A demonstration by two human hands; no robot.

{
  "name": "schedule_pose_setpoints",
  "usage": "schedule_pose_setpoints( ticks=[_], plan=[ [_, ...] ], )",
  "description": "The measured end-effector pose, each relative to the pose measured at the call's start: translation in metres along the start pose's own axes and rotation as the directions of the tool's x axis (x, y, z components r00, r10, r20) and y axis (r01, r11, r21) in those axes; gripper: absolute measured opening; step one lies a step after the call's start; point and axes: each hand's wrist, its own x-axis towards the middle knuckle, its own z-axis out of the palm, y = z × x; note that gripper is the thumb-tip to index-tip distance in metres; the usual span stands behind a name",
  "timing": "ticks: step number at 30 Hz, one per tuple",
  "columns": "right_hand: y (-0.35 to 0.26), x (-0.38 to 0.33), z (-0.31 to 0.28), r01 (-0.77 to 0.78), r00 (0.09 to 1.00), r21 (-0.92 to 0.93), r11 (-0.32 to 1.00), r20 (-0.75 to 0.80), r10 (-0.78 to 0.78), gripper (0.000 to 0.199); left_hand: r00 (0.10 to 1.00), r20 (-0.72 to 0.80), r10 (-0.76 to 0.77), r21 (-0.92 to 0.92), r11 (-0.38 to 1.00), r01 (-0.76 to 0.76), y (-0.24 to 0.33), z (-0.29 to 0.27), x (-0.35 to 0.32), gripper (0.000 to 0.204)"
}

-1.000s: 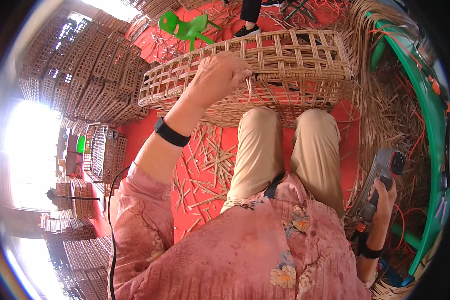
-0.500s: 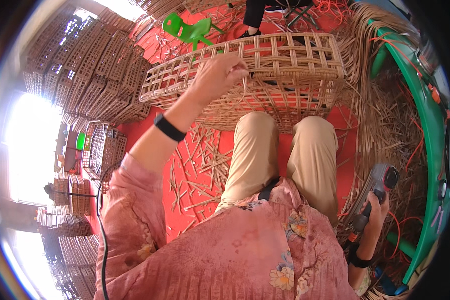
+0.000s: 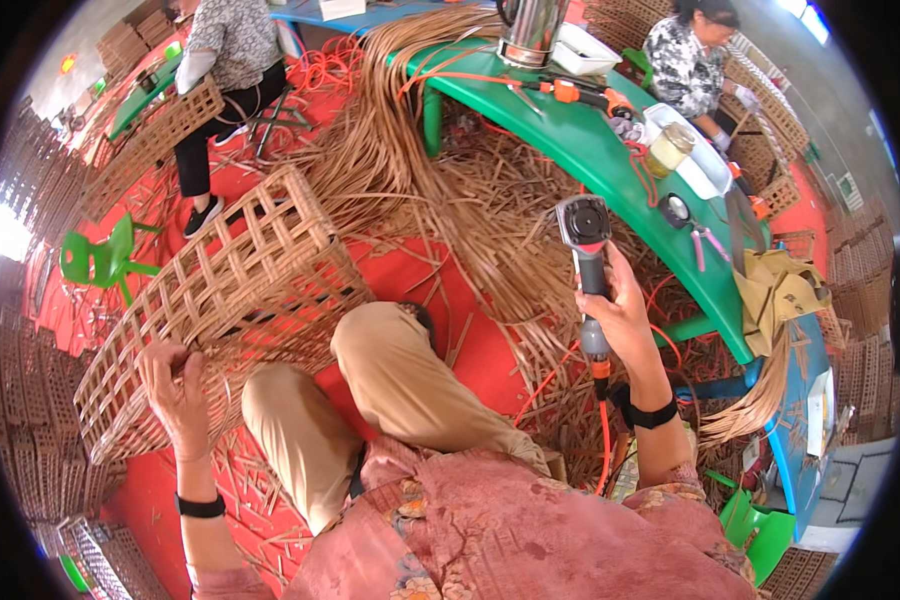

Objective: The recorder is weaving bamboo or wicker strips to assemble or reinforce a piece of furniture, using manual weaving and a pneumatic nail gun.

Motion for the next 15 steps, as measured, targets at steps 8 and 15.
schedule_pose_setpoints(
  ticks=[8,15],
  plan=[
    [0.021,0.146,-0.046,0.210,0.930,-0.731,0.649,-0.055,-0.363,0.074,1.000,-0.004,0.012,0.247,0.969,-0.010,-0.005,0.010,-0.011,0.023],
    [0.060,0.269,-0.059,-0.164,0.968,-0.892,0.421,-0.227,-0.104,0.031,0.996,-0.076,0.037,0.365,0.931,-0.007,-0.002,0.022,-0.020,0.026]
  ],
)
